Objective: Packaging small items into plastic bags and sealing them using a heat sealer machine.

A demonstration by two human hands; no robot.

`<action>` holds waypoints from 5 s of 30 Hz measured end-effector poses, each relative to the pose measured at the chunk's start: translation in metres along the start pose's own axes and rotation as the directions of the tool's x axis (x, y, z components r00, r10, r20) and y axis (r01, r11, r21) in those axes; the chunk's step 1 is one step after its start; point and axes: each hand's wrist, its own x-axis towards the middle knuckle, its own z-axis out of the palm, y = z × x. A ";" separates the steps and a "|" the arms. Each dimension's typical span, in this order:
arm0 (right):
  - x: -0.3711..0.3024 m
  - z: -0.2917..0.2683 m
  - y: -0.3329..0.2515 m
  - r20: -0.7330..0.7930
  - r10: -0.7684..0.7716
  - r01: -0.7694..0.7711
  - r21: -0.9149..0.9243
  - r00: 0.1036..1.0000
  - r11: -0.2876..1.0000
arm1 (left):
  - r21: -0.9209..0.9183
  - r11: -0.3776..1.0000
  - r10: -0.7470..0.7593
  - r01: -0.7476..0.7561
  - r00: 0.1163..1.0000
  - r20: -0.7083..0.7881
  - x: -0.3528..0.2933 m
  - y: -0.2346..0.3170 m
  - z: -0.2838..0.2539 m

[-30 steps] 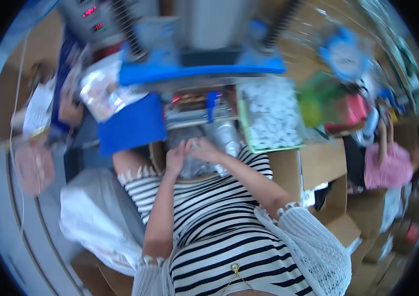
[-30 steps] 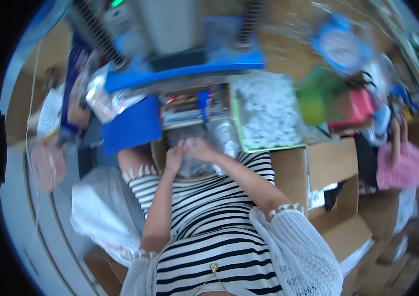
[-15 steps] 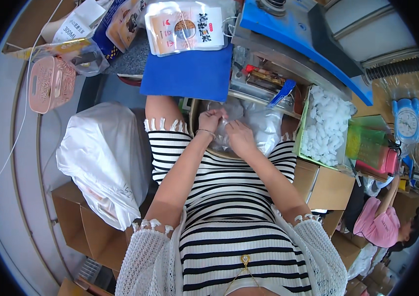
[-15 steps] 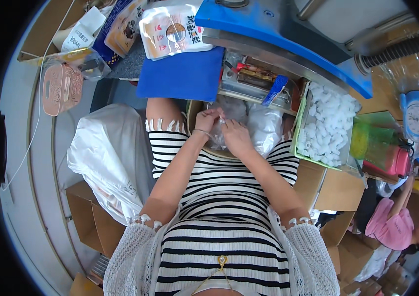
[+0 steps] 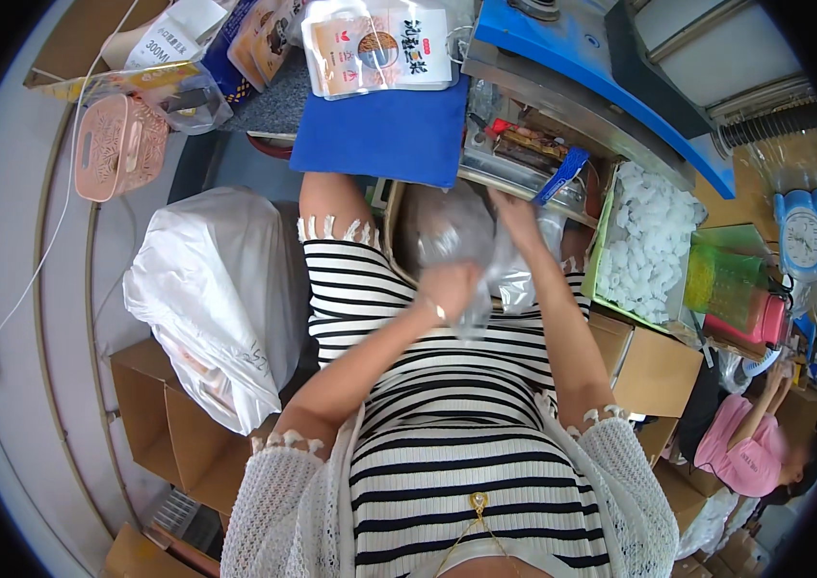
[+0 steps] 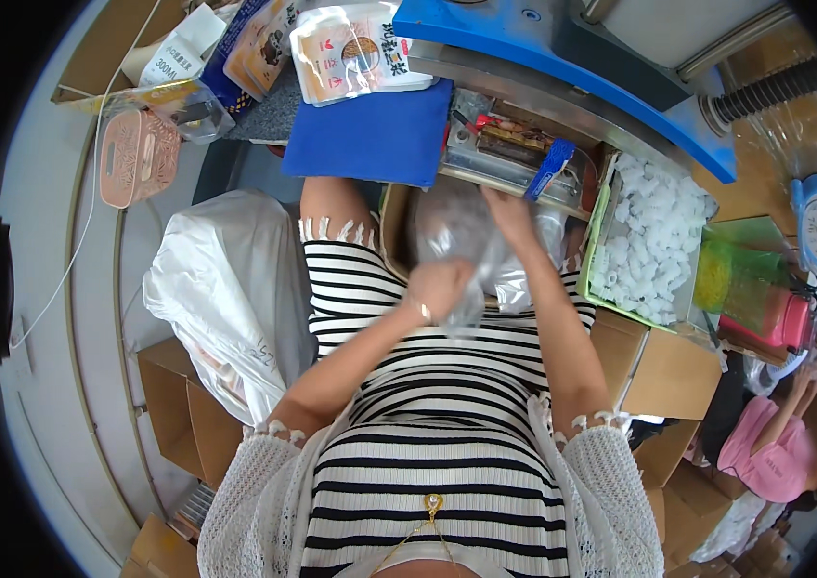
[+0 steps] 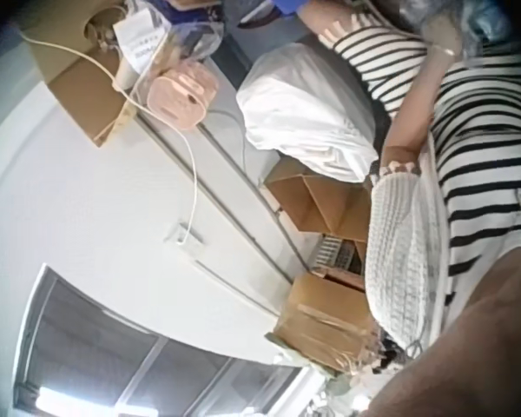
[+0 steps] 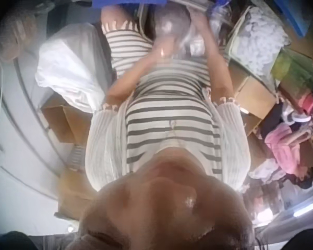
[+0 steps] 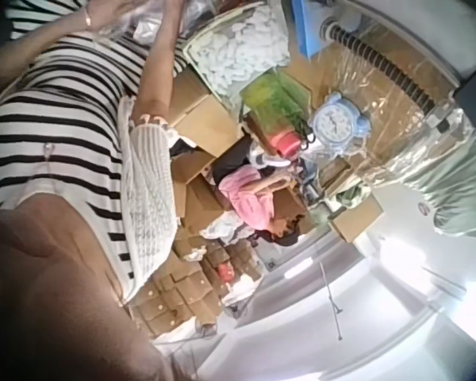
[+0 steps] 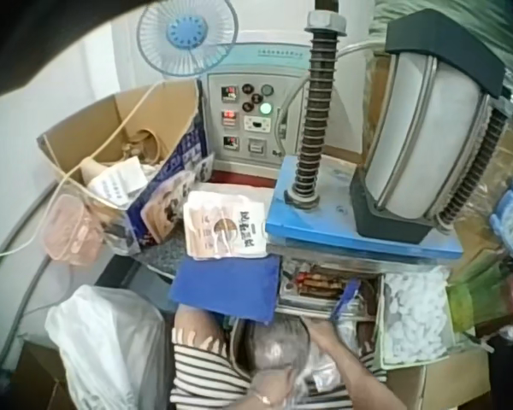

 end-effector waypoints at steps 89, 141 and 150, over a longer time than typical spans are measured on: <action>-0.086 -0.112 0.044 -0.412 -0.411 0.188 -0.482 0.813 0.856 | 0.026 0.884 0.461 -0.467 0.880 0.118 0.040 0.054 0.063; -0.125 -0.088 -0.049 0.265 0.492 -0.425 0.871 0.829 0.247 | -0.641 0.766 -0.098 0.045 0.994 -0.048 0.057 0.057 0.013; -0.116 -0.087 -0.023 0.197 0.284 -0.283 0.910 0.938 0.304 | -0.610 0.790 -0.101 0.061 0.994 -0.031 0.050 0.045 0.000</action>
